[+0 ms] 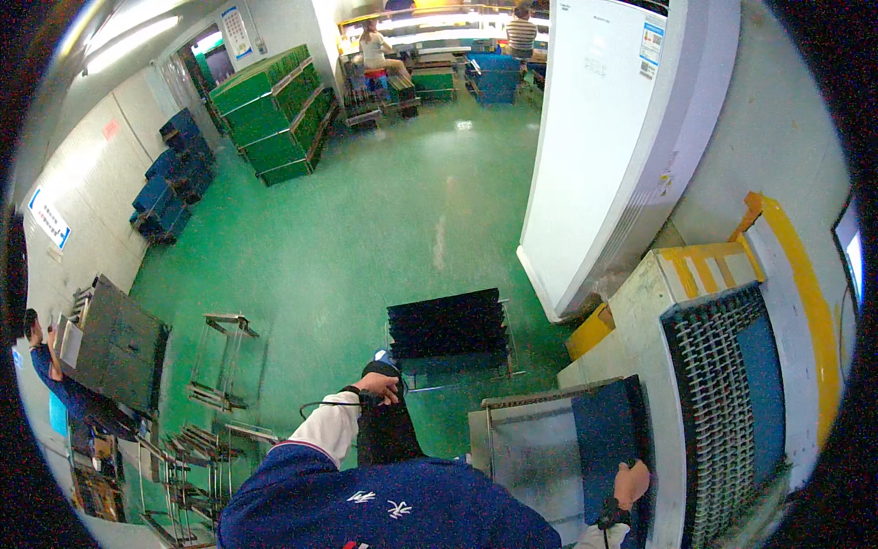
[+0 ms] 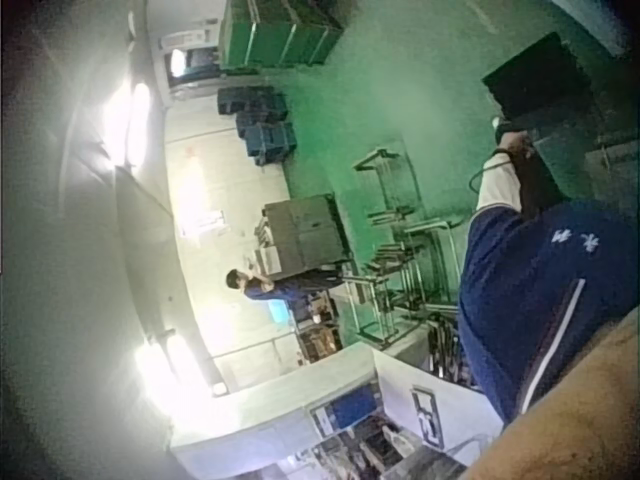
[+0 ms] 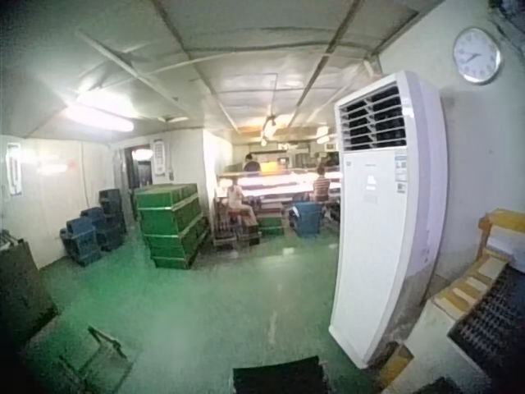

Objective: Manually loading blue metal sheets into an automated processing machine.

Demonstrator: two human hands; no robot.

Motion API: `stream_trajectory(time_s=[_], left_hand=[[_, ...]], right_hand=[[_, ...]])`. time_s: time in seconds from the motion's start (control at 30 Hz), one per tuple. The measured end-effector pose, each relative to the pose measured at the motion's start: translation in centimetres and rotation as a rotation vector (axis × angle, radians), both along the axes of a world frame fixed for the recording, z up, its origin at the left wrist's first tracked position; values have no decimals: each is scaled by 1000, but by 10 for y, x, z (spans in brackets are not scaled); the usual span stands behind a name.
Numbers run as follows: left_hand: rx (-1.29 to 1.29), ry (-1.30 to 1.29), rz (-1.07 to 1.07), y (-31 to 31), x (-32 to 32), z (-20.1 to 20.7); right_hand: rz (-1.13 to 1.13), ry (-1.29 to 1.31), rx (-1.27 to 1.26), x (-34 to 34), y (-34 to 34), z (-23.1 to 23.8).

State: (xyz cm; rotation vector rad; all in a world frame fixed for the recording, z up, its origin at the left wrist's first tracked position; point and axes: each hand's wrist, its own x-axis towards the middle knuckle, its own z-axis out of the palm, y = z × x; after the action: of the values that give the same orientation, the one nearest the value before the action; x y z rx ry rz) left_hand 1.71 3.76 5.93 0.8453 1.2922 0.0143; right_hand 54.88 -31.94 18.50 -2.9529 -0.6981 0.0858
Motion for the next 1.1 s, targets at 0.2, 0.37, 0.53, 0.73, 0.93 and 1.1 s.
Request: stream_trajectory(time_s=[0.2,0.37,0.53,0.73,0.93,1.1], left_hand=[[21,-21,44,-1,-1,-2],[22,-29,6,1,-1,-1],[38,-27,-24,0,-1,11],[35,-17,25,1,1,18],[304,-125,-422,15,8,9],[-3,-135,-49,13,-14,-14]], right_hand=[[156,62,2,-14,-8,-3],[138,-24,53,-3,-20,10],[156,-237,70,9,-31,66],[68,70,194,2,-40,148],[111,-48,222,-7,-63,151],[90,-238,265,-19,-47,200]])
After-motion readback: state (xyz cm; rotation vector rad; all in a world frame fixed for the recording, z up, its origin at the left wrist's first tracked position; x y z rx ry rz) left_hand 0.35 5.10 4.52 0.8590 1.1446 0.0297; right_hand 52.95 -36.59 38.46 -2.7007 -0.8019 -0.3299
